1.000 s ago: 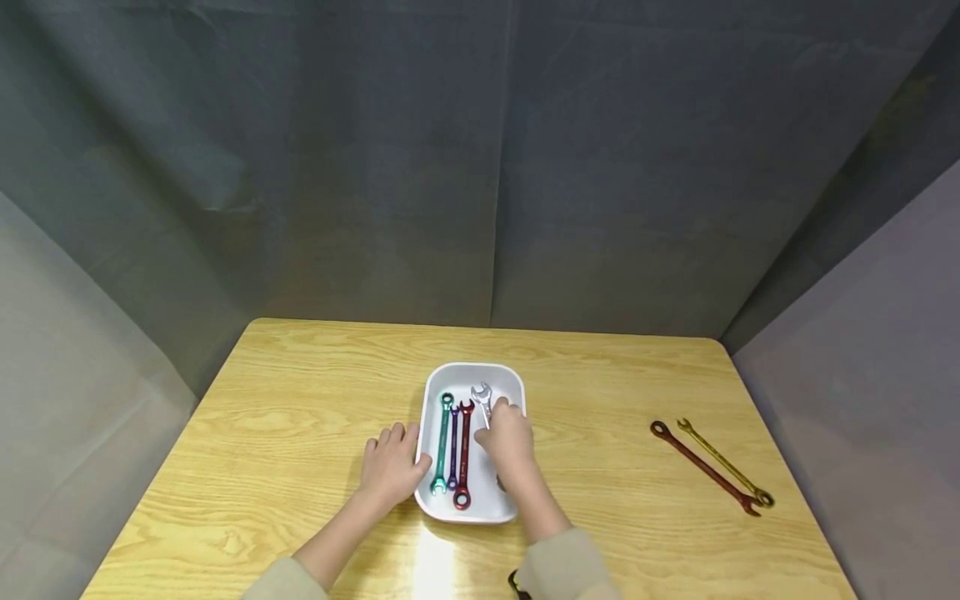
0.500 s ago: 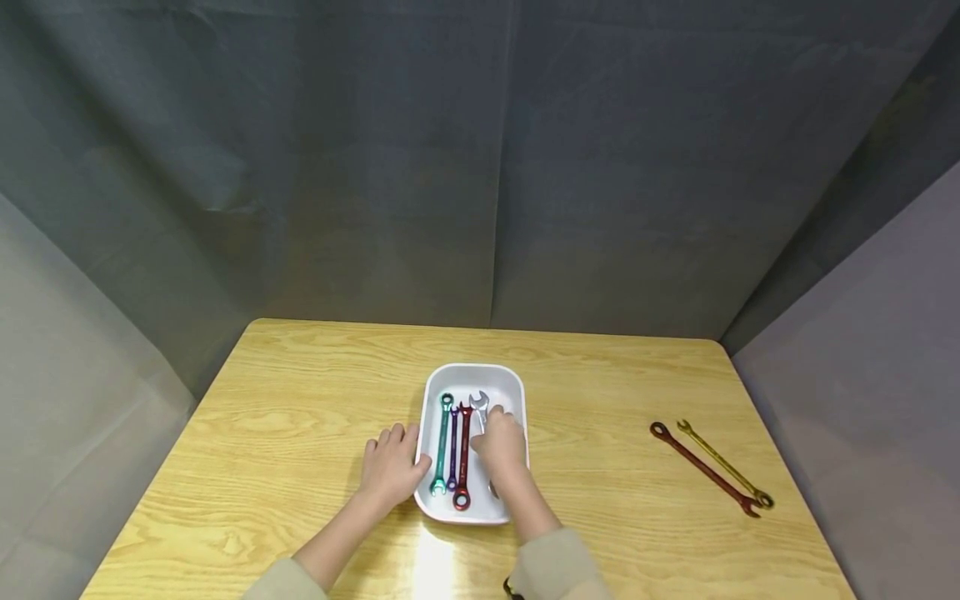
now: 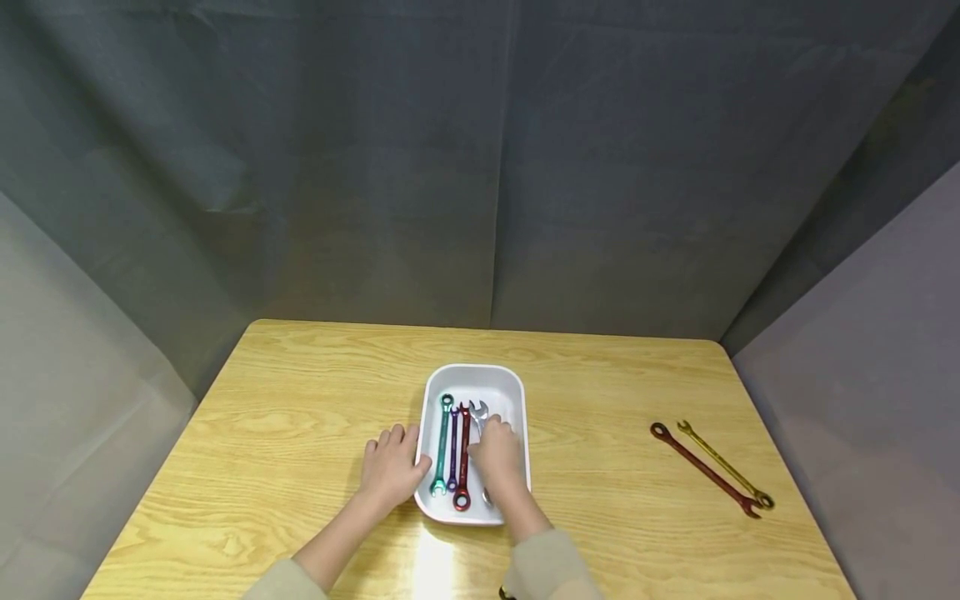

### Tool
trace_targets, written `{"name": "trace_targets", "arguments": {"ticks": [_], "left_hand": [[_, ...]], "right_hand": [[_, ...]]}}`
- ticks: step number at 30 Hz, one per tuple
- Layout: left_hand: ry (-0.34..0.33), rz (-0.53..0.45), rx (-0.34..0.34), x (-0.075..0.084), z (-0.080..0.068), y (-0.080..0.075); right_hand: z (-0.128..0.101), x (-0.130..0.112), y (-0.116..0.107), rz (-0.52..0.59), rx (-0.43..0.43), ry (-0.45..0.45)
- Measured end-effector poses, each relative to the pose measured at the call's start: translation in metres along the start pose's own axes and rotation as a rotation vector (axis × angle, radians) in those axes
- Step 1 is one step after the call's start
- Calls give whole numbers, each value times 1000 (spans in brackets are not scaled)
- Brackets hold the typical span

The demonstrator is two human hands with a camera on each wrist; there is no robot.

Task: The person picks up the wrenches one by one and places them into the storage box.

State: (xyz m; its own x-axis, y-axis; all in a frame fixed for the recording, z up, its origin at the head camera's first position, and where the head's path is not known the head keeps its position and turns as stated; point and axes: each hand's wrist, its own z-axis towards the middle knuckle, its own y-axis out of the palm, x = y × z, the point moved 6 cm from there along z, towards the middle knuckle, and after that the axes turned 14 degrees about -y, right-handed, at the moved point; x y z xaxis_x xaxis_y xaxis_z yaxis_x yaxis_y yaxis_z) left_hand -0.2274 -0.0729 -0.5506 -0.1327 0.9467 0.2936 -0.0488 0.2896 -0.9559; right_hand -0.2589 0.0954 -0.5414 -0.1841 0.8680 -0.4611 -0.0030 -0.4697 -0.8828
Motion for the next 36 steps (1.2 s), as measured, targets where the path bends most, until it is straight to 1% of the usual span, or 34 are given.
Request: {"name": "trace_targets", "arguments": {"ticks": [9, 16, 21, 24, 30, 36], "left_hand": [[1, 5, 6, 1, -1, 1], [0, 5, 9, 0, 0, 1], [2, 7, 9, 0, 0, 2], [4, 10, 10, 0, 0, 2], [5, 11, 17, 0, 0, 1], [4, 5, 17, 0, 0, 1]], "right_hand": [[-1, 5, 10, -23, -27, 34], [-3, 6, 13, -19, 0, 50], [-3, 7, 18, -7, 0, 59], [-2, 6, 20, -17, -2, 49], [-1, 4, 22, -45, -13, 47], [0, 4, 21, -41, -19, 59]]}}
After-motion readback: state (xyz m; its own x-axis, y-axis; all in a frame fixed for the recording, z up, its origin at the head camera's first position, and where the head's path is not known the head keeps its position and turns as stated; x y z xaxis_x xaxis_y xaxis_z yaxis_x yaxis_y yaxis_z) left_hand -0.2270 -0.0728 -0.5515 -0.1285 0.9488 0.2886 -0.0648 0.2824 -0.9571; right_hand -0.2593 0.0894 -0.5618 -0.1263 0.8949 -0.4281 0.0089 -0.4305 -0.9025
